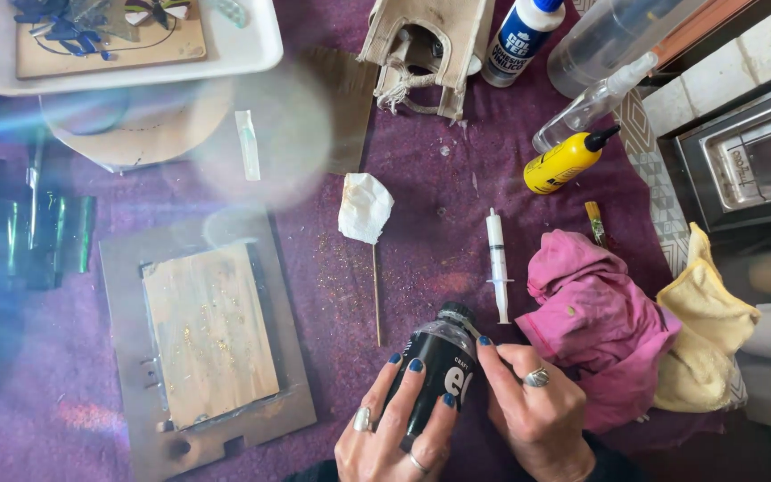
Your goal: Applying adhesive and gold leaf flakes to a block as part of a craft project.
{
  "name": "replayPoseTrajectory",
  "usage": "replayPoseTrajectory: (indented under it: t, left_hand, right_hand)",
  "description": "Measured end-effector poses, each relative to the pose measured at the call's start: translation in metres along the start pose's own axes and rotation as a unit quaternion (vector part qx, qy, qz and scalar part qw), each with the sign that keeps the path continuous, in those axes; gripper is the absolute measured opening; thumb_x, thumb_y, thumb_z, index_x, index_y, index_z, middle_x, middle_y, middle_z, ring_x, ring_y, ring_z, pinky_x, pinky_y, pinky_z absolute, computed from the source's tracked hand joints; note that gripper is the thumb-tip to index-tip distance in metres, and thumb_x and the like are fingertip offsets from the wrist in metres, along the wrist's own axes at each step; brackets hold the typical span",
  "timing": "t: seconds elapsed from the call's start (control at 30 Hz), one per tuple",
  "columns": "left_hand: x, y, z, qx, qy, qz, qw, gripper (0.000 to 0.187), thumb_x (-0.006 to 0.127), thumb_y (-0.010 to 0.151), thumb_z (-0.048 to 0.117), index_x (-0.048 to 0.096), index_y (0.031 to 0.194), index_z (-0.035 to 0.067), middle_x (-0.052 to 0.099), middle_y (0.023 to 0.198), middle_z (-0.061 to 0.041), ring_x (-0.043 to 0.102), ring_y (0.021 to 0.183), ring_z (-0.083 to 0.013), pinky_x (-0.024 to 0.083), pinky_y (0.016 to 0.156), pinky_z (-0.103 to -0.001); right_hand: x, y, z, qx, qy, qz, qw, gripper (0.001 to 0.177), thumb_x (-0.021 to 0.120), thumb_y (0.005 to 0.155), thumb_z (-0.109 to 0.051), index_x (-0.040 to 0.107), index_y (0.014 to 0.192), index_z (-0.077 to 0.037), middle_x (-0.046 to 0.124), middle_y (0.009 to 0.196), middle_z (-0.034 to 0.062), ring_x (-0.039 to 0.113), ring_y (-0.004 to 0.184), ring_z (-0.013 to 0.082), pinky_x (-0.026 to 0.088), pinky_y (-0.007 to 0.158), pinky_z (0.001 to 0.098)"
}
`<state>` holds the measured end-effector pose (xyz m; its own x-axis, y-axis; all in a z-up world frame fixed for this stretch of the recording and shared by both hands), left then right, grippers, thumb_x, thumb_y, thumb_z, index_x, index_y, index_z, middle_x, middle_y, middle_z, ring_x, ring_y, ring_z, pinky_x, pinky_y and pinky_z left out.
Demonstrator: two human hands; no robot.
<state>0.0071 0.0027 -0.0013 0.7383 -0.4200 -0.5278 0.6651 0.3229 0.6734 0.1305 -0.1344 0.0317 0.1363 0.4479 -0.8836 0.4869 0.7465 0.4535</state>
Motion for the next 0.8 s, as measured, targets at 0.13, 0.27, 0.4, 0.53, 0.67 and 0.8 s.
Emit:
replayPoseTrajectory:
  t: [0.13,0.27,0.4,0.53,0.67,0.8]
  left_hand:
    - [-0.004,0.008,-0.001,0.052,-0.001,0.000,0.999,0.033,0.080,0.079,0.010,0.072,0.111,0.017,0.071,0.117,-0.020,0.075,0.107,-0.0385,0.061,0.088,-0.048]
    - [-0.006,0.010,0.002,0.034,-0.010,-0.006,0.999,0.028,0.080,0.078,0.013,0.072,0.105,0.017,0.072,0.116,-0.018,0.075,0.106,-0.0393,0.061,0.087,-0.047]
    - [-0.006,0.005,-0.001,0.031,-0.016,-0.011,0.999,0.027,0.082,0.080,0.014,0.071,0.104,0.019,0.071,0.119,-0.013,0.074,0.107,-0.0384,0.062,0.086,-0.046]
    - [-0.006,0.003,0.001,0.076,0.008,-0.035,0.996,0.028,0.084,0.080,0.019,0.072,0.106,0.024,0.067,0.125,-0.006,0.069,0.115,-0.0328,0.061,0.090,-0.050]
    - [0.003,-0.031,0.012,0.071,0.064,-0.006,0.995,0.029,0.084,0.084,0.026,0.070,0.108,0.034,0.063,0.120,0.006,0.065,0.113,-0.0199,0.059,0.096,-0.052]
    - [0.003,-0.030,0.018,0.081,0.010,-0.037,0.996,0.030,0.086,0.086,0.030,0.075,0.114,0.037,0.063,0.120,0.002,0.068,0.111,-0.0210,0.061,0.090,-0.046]
  right_hand:
    - [-0.002,0.015,0.003,0.003,0.011,0.006,1.000,0.032,0.072,0.077,0.007,0.074,0.107,-0.003,0.065,0.089,0.0048,0.069,0.070,0.0223,0.054,0.059,0.0342]
    - [-0.004,0.025,0.007,0.042,0.087,-0.030,0.995,0.028,0.072,0.078,0.007,0.074,0.104,-0.004,0.065,0.088,0.0059,0.069,0.068,0.0227,0.054,0.058,0.0346]
    - [-0.007,0.023,0.012,0.034,0.087,-0.049,0.994,0.026,0.072,0.079,0.008,0.075,0.101,-0.004,0.065,0.083,0.0056,0.068,0.062,0.0211,0.053,0.052,0.0345]
    - [-0.011,0.022,0.023,0.133,0.194,-0.077,0.969,0.020,0.071,0.083,0.004,0.073,0.102,-0.002,0.065,0.086,0.0061,0.070,0.073,0.0194,0.056,0.064,0.0297]
    - [-0.002,0.005,0.030,0.182,0.301,-0.010,0.936,0.019,0.072,0.085,0.003,0.073,0.103,-0.002,0.070,0.092,0.0063,0.070,0.086,0.0179,0.054,0.076,0.0269]
    - [0.002,-0.009,0.021,0.192,0.286,0.003,0.939,0.023,0.070,0.084,0.005,0.074,0.104,-0.004,0.071,0.091,0.0063,0.072,0.081,0.0182,0.056,0.071,0.0273]
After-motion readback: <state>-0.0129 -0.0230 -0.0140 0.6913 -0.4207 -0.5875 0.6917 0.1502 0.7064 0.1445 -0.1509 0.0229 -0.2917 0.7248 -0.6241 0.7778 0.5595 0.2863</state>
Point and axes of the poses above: each hand's wrist, its own y-axis towards the middle knuckle, its own x-axis out of the palm, z = x × y, the point moved 2 cm from there along y, towards the middle knuckle
